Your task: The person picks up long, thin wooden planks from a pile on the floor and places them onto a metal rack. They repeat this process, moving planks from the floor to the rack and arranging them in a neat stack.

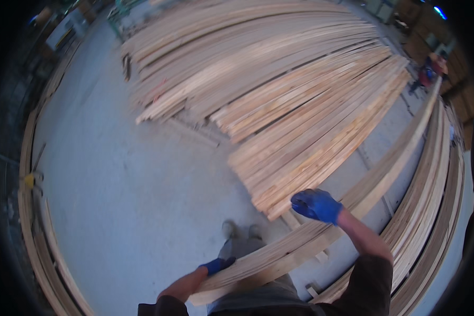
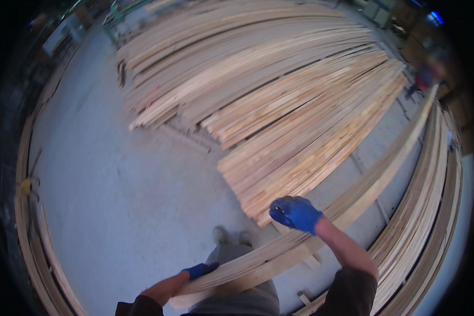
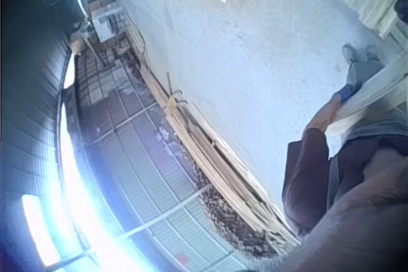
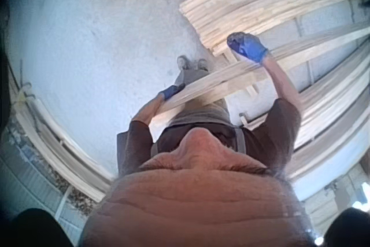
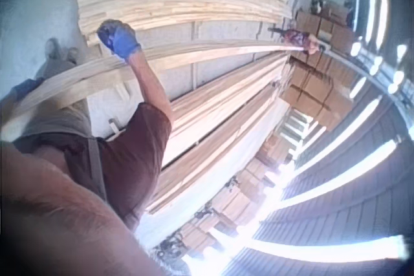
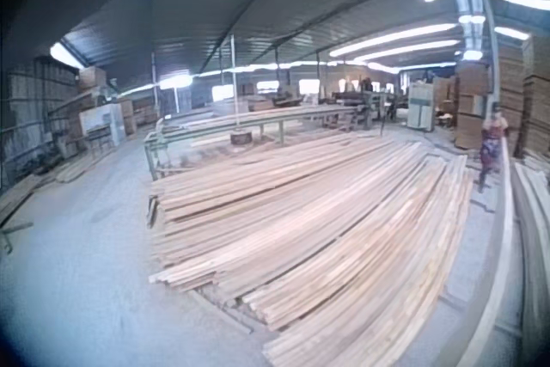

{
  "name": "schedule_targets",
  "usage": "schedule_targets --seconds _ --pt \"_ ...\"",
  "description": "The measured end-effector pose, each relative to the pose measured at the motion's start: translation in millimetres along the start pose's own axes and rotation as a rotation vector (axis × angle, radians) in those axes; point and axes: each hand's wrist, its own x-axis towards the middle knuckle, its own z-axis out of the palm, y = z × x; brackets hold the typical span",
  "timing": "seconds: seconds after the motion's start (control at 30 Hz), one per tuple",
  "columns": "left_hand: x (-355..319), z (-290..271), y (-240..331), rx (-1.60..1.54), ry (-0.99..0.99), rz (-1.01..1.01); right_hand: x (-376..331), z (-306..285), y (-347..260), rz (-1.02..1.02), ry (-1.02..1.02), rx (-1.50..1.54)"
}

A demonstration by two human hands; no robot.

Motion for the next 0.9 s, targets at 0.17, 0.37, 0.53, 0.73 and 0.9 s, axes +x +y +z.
schedule_targets --seconds 0.17,0.37,0.53,0.73,0.9 --pt "-52 1 5 0.008 -0.044 -0.081 43 170 84 0.228 -1.114 -0.241" --pt "-69 -10 -78 0.014 -0.063 -0.055 -22 289 47 0.650 -1.518 0.081" --pt "-137 -129 -151 0.285 0.128 0.124 24 325 -28 0.349 -1.368 -0.143" --pt "-343 -257 -349 -0.546 1.352 0.634 150 377 -169 0.526 -1.348 -0.181" --pt "-427 -297 -477 -1.194 1.381 0.817 264 412 -248 0.472 -1.241 -0.229"
